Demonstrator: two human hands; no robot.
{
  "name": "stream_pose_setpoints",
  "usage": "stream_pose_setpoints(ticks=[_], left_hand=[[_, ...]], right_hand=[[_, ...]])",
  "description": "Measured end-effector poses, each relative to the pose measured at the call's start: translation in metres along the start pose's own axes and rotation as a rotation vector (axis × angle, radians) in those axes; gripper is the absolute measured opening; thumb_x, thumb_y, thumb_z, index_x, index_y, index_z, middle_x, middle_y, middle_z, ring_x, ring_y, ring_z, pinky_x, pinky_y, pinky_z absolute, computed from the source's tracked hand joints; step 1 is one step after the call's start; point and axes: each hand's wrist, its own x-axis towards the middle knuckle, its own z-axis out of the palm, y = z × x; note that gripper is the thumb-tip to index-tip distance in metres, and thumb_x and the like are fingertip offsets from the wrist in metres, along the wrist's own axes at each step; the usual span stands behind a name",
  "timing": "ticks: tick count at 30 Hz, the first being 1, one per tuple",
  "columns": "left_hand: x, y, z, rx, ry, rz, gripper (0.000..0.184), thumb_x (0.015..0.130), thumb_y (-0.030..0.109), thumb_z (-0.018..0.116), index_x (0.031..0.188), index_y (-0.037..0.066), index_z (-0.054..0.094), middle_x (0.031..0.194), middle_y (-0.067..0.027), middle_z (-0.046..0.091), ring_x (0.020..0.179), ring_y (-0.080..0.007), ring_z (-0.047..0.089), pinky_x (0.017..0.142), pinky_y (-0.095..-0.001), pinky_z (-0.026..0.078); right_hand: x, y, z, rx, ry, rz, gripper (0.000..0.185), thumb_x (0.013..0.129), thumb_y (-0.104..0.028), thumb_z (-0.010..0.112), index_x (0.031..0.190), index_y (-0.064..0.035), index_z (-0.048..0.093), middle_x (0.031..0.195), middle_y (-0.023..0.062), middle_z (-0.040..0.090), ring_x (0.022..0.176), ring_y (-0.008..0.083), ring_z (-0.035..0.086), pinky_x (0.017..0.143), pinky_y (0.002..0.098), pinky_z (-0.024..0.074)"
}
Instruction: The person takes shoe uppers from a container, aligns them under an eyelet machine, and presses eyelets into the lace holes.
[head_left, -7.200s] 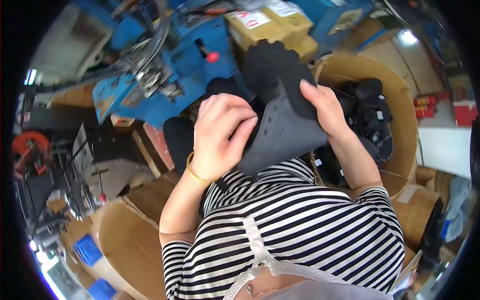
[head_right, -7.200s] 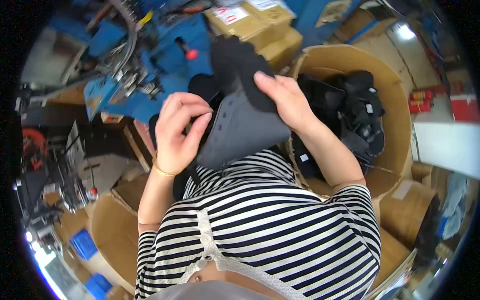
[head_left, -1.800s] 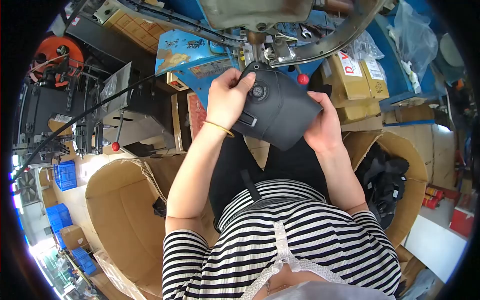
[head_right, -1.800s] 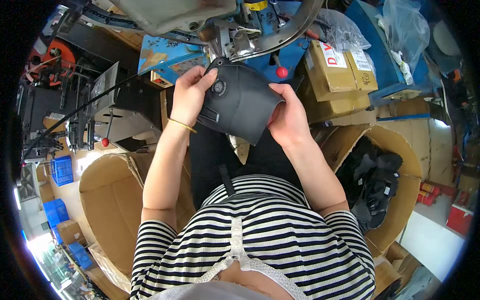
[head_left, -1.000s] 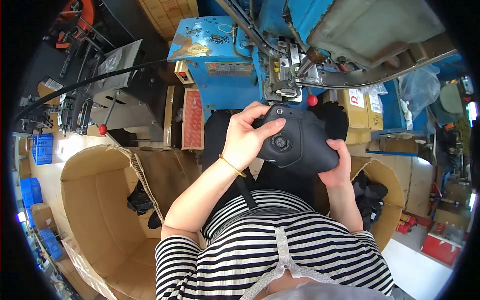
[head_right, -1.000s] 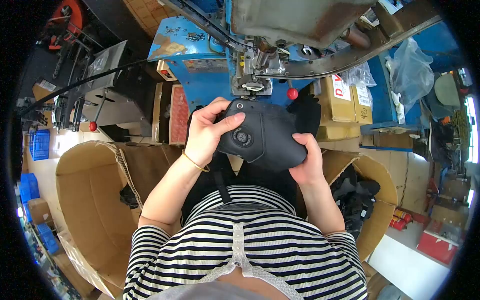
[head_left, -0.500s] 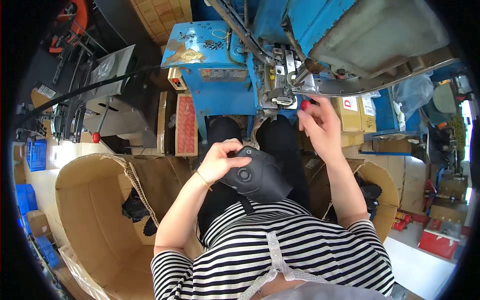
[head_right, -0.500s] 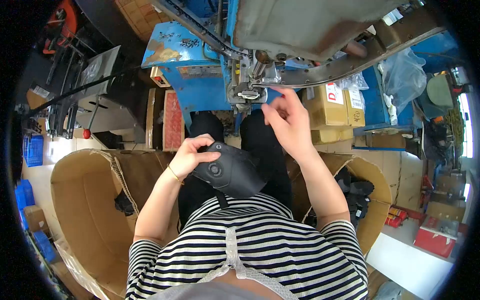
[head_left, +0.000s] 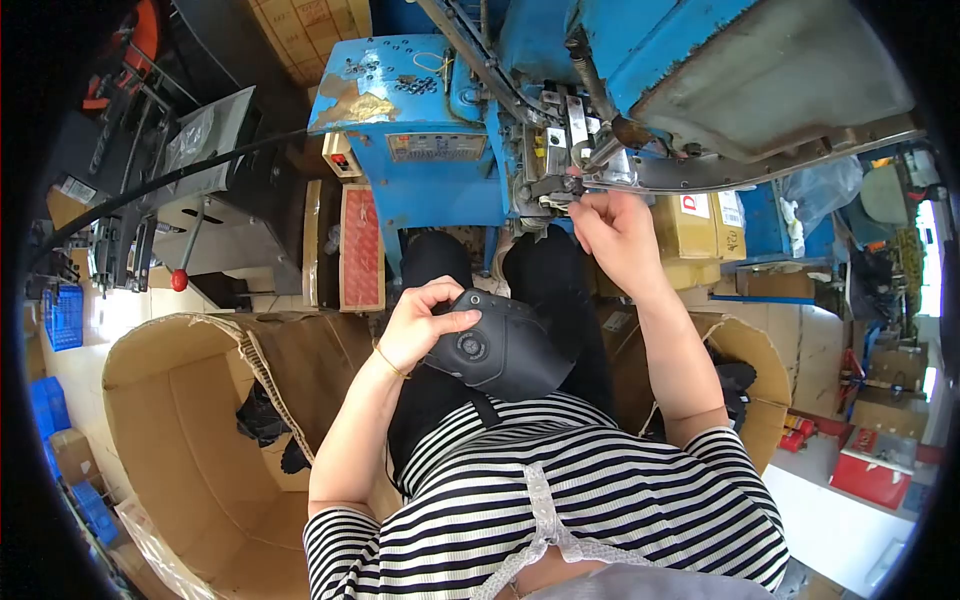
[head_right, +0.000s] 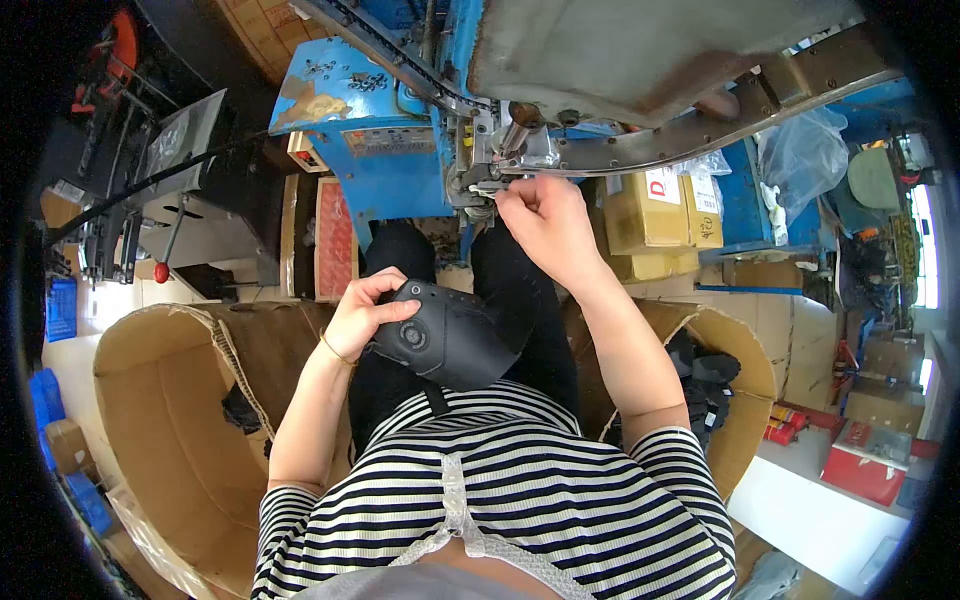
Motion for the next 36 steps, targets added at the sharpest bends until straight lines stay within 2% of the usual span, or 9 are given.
stream_pose_setpoints(ticks=[1,3,7,10,13,14,19,27,36], left_hand=[[0.000,0.000,0.000,-0.004,0.000,0.003,0.011,0.077,0.003,0.075,0.083,-0.002,0.068,0.085,0.0001,0.056,0.083,-0.0099,0.055,0.078,-0.0237,0.042],[0.000,0.000,0.001,-0.010,-0.002,0.002,0.011,0.077,0.003,0.075,0.084,-0.002,0.068,0.085,0.0001,0.056,0.083,-0.0100,0.054,0.079,-0.0236,0.042],[0.000,-0.005,-0.001,0.038,0.000,0.038,0.010,0.078,0.003,0.073,0.086,-0.001,0.068,0.086,0.0007,0.057,0.083,-0.0106,0.056,0.077,-0.0239,0.043],[-0.001,-0.004,-0.002,0.010,-0.002,0.022,0.010,0.078,0.003,0.073,0.086,-0.001,0.068,0.086,0.0006,0.057,0.083,-0.0105,0.056,0.077,-0.0236,0.043],[-0.002,-0.002,-0.001,-0.001,0.001,0.022,0.010,0.078,0.003,0.073,0.086,-0.001,0.068,0.086,0.0005,0.057,0.083,-0.0104,0.056,0.077,-0.0233,0.043],[-0.001,-0.002,-0.001,-0.005,0.003,0.012,0.010,0.077,0.003,0.074,0.085,-0.001,0.068,0.085,0.0006,0.056,0.083,-0.0102,0.056,0.077,-0.0235,0.043],[0.001,-0.002,0.001,-0.041,-0.007,-0.041,0.012,0.076,0.004,0.075,0.084,-0.001,0.068,0.084,0.0010,0.054,0.082,-0.0097,0.054,0.077,-0.0237,0.043],[-0.006,-0.006,0.011,0.033,0.014,0.003,0.012,0.076,0.004,0.076,0.084,-0.001,0.069,0.085,0.0007,0.055,0.083,-0.0096,0.054,0.078,-0.0237,0.042],[-0.008,-0.002,0.010,0.110,0.025,0.016,0.013,0.076,0.006,0.076,0.085,0.000,0.069,0.086,0.0003,0.056,0.086,-0.0110,0.053,0.084,-0.0250,0.040]], right_hand=[[0.000,-0.001,0.000,0.019,0.004,0.009,0.029,0.088,-0.011,0.056,0.061,-0.0034,0.050,0.050,-0.0009,0.045,0.045,0.0081,0.040,0.047,0.0252,0.0308],[0.005,0.003,-0.010,0.936,-0.159,0.102,0.028,0.088,-0.006,0.054,0.061,-0.0067,0.047,0.049,-0.0018,0.039,0.042,0.0079,0.034,0.044,0.0260,0.0247],[-0.003,0.006,-0.004,1.074,-0.147,0.047,0.024,0.088,-0.002,0.054,0.066,-0.0079,0.047,0.051,-0.0020,0.038,0.041,0.0076,0.032,0.043,0.0245,0.0221],[-0.010,0.002,-0.010,0.813,0.094,0.147,0.016,0.087,-0.006,0.058,0.072,-0.0045,0.054,0.055,0.0012,0.047,0.042,0.0109,0.041,0.043,0.0248,0.0280],[-0.026,0.019,-0.008,-0.257,0.472,-0.063,0.009,0.085,-0.009,0.063,0.089,-0.0009,0.059,0.066,0.0042,0.059,0.058,0.0156,0.057,0.056,0.0251,0.0428],[-0.030,0.019,-0.023,-0.853,0.432,-0.409,0.024,0.085,-0.011,0.066,0.105,0.0001,0.059,0.085,0.0059,0.066,0.085,0.0169,0.063,0.080,0.0289,0.0471],[-0.026,0.004,-0.030,0.539,0.338,-0.172,0.040,0.087,-0.004,0.063,0.124,-0.0003,0.048,0.115,0.0067,0.058,0.106,0.0173,0.056,0.099,0.0316,0.0379],[0.013,0.001,-0.046,0.400,0.348,-0.365,0.010,0.078,0.003,0.062,0.087,-0.0001,0.066,0.097,0.0049,0.059,0.092,0.0136,0.054,0.084,0.0272,0.0403],[0.010,0.014,-0.078,0.239,0.360,-0.420,0.012,0.074,0.002,0.062,0.086,0.0019,0.066,0.092,0.0056,0.059,0.093,0.0149,0.052,0.086,0.0283,0.0404]])
